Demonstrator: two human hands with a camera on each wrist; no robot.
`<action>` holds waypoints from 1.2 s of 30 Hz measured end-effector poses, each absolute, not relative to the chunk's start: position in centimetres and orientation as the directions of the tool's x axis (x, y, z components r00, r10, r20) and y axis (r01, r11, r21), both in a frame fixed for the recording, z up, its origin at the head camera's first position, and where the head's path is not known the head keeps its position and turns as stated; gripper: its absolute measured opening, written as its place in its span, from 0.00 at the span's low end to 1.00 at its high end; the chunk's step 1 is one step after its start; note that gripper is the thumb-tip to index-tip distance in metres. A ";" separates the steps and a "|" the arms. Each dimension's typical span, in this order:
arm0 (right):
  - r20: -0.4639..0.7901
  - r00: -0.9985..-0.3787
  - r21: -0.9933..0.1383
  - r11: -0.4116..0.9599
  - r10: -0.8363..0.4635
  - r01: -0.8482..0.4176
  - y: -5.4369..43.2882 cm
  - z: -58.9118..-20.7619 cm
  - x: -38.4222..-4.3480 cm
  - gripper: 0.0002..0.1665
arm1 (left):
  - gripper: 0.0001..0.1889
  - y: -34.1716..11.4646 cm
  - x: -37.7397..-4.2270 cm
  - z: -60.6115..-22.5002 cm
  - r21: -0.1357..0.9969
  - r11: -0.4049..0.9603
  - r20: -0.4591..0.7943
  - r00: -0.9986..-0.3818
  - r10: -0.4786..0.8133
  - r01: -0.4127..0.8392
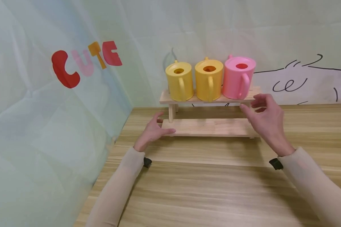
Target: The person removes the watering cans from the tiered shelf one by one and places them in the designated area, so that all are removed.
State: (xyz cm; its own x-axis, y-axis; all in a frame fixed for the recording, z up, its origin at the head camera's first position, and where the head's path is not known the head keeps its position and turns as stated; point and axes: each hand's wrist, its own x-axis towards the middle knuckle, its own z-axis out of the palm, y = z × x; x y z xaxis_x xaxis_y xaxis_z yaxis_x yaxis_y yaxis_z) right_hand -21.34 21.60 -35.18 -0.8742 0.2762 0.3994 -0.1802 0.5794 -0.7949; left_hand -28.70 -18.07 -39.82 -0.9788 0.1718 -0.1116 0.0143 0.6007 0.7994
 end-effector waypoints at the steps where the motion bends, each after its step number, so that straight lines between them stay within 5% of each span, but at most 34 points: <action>1: 0.399 -0.872 -0.804 0.565 0.285 -0.183 21.4 -34.9 -21.6 0.36 | 0.56 -18.1 -28.8 -39.9 0.816 0.578 -0.137 -0.976 0.171 -0.013; 10: 0.383 -0.867 -0.842 0.505 0.319 -0.186 20.5 -32.1 -24.2 0.38 | 0.55 -17.5 -29.5 -40.7 0.933 0.309 -0.262 -0.936 0.234 -0.184; 36: 0.277 -0.878 -0.911 0.396 0.390 -0.111 19.4 -30.8 -27.1 0.31 | 0.55 -17.5 -29.7 -41.4 0.938 0.262 -0.296 -0.917 0.268 -0.226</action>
